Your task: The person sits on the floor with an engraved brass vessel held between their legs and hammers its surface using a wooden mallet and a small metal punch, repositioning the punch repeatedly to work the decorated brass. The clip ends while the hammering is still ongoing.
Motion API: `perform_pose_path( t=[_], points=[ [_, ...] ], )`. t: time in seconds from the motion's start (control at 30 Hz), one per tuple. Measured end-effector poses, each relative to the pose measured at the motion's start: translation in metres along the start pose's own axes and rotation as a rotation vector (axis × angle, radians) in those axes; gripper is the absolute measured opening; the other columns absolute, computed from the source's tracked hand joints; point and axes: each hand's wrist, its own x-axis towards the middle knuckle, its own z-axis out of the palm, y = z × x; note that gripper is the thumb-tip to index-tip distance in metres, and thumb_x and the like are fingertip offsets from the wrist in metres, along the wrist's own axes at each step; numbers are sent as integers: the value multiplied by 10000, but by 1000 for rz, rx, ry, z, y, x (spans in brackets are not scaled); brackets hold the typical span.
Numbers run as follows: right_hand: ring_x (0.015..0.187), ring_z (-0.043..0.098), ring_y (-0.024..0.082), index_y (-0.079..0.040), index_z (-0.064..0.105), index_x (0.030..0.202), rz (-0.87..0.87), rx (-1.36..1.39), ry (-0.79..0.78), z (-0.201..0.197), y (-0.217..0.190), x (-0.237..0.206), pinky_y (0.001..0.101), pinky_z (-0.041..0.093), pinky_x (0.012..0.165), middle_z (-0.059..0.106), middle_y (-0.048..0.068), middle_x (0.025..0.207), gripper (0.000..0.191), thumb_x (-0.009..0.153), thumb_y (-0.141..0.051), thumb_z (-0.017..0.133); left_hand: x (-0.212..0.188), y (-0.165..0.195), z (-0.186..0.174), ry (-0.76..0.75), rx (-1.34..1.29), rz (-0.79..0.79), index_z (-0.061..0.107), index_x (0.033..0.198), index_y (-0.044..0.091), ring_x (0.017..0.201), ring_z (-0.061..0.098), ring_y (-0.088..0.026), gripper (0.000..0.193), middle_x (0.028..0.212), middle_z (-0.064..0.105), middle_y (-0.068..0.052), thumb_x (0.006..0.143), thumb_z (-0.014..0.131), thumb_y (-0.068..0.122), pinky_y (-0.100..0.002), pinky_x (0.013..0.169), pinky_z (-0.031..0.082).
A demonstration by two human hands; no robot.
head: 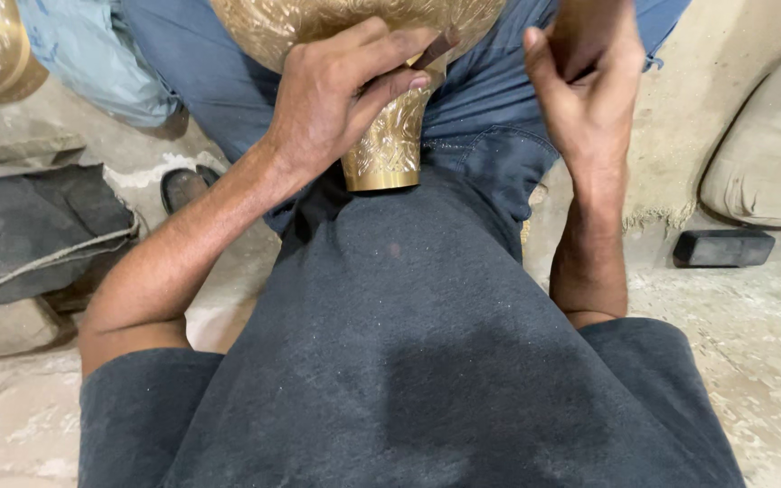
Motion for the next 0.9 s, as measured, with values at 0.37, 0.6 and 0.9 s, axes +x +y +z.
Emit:
perform_pose_path(
  t=[0.37,0.6,0.9],
  points=[
    [978,699,383,41,530,1147,-85,6,-24,-3,-10,-7,430,550,849,670,220,1033,363,871,112,754,-1,-1,0,-10,-2,-6,703,1329,94,732,640,-169,315,915,634,-27,1059,768,243,-346,660,553],
    [922,665,377,-1,536,1125,-116,-94,-22,-2,-18,-8,481,520,844,646,182,995,363,875,77,788,-5,-4,3,14,13,29,688,1317,109,790,658,-149,288,967,638,-14,1068,731,247,-338,699,561],
    [914,635,297,17,534,1167,30,143,-18,-5,-26,-8,435,513,819,639,156,997,279,1010,-17,761,-5,-6,4,-3,60,31,669,1385,150,750,634,-139,325,932,602,-9,1098,727,292,-322,660,562]
  ],
)
